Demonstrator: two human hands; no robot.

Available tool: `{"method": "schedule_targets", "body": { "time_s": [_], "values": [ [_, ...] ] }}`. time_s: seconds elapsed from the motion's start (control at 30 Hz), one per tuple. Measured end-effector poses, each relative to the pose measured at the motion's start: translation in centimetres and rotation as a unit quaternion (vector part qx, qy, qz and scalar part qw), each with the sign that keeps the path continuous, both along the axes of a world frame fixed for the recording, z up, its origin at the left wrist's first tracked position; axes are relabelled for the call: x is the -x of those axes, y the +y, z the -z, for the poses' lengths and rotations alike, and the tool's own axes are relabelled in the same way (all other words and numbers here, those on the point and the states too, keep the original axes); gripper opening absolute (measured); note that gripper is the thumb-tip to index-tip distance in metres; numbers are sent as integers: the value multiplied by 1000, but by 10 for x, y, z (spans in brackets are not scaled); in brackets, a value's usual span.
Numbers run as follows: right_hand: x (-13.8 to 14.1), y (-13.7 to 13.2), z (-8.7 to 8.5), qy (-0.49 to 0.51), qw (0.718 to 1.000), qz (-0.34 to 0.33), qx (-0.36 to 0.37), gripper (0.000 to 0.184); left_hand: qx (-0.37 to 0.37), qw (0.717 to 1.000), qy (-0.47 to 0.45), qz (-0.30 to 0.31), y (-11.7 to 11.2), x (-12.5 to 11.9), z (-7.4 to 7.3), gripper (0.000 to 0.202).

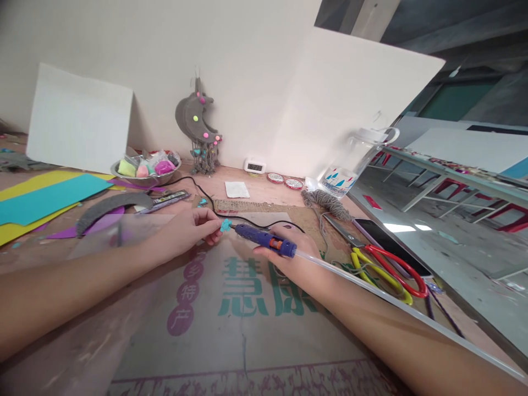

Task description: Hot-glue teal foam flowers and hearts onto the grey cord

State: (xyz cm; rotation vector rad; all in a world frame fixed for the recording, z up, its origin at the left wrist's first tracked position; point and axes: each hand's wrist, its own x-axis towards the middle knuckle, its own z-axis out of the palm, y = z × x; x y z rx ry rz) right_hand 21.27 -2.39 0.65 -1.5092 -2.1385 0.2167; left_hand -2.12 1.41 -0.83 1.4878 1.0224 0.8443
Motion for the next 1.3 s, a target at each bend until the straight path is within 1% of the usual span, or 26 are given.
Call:
{"method": "schedule_targets", "body": {
  "time_s": [0.17, 0.33, 0.43, 0.53, 0.6, 0.67, 0.73, 0.8, 0.9, 0.97, 1.0, 1.07, 1.13, 1.17, 1.23, 1.3],
  "values": [
    [0, 0, -1, 2, 1000, -1, 7, 31, 2, 1000, 4, 1, 2, -1, 0, 23],
    [2, -3, -2, 13, 1000, -9, 14, 29, 23, 998, -60, -16, 4, -1, 0, 22],
    [0, -6, -2, 63, 997, -33, 26, 27, 29, 996, -76, -27, 6, -1, 1, 22],
    [-4, -6, -4, 137, 989, -30, 54, 22, 29, 996, -83, -26, 7, -2, 3, 22],
    [-7, -4, -9, 154, 986, -24, 55, 24, 20, 997, -73, -18, 7, -2, 4, 23],
    [-9, 0, -18, 149, 987, -23, 51, 31, 8, 999, -47, -13, 7, -1, 6, 24],
    [-11, 4, -29, 149, 987, -21, 48, 37, 0, 1000, -25, -9, 7, -1, 6, 25],
    [-12, 10, -41, 151, 987, -9, 45, 39, -1, 1000, -19, -8, 7, -1, 7, 25],
    [-9, 27, -56, 123, 991, 29, 44, 36, 3, 1000, -18, -8, 8, -1, 7, 26],
    [-5, 46, -60, 79, 995, 50, 28, 35, 3, 1000, -21, -7, 7, -1, 7, 27],
    [-3, 58, -59, 55, 997, 56, 18, 35, 3, 1000, -23, -6, 7, -1, 6, 27],
    [1, 84, -53, 37, 997, 61, 2, 36, 8, 1000, -27, -4, 6, -1, 5, 28],
    [6, 109, -42, 35, 996, 74, 28, 36, 16, 999, -30, -2, 4, -1, 4, 28],
    [8, 119, -36, 33, 994, 93, 40, 36, 19, 999, -31, -2, 4, -1, 4, 28],
    [11, 134, -25, 29, 992, 108, 51, 37, 14, 999, -33, 2, 4, -1, 5, 28],
    [12, 143, -17, 25, 991, 117, 62, 39, 8, 1000, -29, 8, 4, -1, 6, 28]
  ]
}}
